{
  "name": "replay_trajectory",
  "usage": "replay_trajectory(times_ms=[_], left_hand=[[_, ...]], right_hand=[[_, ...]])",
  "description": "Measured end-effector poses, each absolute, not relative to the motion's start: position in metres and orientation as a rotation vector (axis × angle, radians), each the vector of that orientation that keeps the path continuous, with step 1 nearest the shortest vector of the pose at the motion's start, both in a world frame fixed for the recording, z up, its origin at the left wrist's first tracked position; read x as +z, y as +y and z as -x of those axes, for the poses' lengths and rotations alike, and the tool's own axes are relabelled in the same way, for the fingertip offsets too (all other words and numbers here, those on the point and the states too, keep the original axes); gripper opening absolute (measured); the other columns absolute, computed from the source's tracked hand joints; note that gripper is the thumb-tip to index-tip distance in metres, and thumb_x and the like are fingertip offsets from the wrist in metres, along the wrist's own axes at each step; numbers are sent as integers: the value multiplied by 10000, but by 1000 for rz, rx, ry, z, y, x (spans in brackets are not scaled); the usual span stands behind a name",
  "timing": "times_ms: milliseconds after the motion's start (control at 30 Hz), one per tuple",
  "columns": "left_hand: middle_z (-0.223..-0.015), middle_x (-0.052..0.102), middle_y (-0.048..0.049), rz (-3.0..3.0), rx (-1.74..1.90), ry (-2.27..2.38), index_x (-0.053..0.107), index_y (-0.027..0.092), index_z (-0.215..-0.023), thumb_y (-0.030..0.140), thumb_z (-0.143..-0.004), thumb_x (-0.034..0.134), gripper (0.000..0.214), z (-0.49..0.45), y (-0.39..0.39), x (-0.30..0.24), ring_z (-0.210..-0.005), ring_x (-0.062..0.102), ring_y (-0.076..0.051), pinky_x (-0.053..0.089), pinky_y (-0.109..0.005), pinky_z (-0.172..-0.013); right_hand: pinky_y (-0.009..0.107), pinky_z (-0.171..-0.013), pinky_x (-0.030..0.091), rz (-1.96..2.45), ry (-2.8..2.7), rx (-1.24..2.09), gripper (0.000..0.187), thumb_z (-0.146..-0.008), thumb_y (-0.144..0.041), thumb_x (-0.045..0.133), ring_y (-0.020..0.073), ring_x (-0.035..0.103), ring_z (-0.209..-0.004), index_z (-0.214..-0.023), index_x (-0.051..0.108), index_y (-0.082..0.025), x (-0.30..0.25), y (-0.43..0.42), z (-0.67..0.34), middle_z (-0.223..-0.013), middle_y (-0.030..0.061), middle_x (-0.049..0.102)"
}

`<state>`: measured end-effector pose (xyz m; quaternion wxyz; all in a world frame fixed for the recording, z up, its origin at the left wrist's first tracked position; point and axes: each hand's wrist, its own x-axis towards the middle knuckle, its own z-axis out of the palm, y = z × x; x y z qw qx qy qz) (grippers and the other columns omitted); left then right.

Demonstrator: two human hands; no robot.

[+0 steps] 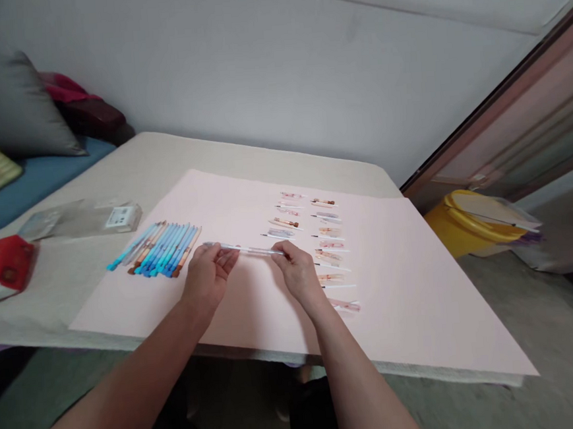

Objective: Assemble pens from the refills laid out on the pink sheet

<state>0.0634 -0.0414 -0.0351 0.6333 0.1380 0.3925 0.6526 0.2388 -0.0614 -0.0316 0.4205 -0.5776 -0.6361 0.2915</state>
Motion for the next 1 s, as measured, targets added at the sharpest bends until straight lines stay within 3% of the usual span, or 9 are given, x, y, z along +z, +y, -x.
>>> replay_trajectory(times_ms=[333, 1000], left_hand=[[-841, 632, -21, -409, 1367, 1062, 510, 202, -833, 248, -711, 630, 177, -71, -49, -34, -772, 627, -128, 468, -261, -695], [-758, 616, -9, -470, 1348, 967, 506, 191, -777, 271, -694, 658, 191, -69, -49, -31, -725, 628, -138, 460, -262, -678]], right_hand=[[248, -620, 356, 1452, -1609, 692, 154, -805, -312, 513, 137, 466, -638, -792, 606, -191, -30, -67, -225, -672, -14, 536], [248, -562, 392, 1435, -1416, 941, 124, -732, -288, 560, 125, 485, -559, -736, 617, -178, -29, -64, -226, -592, -16, 569]])
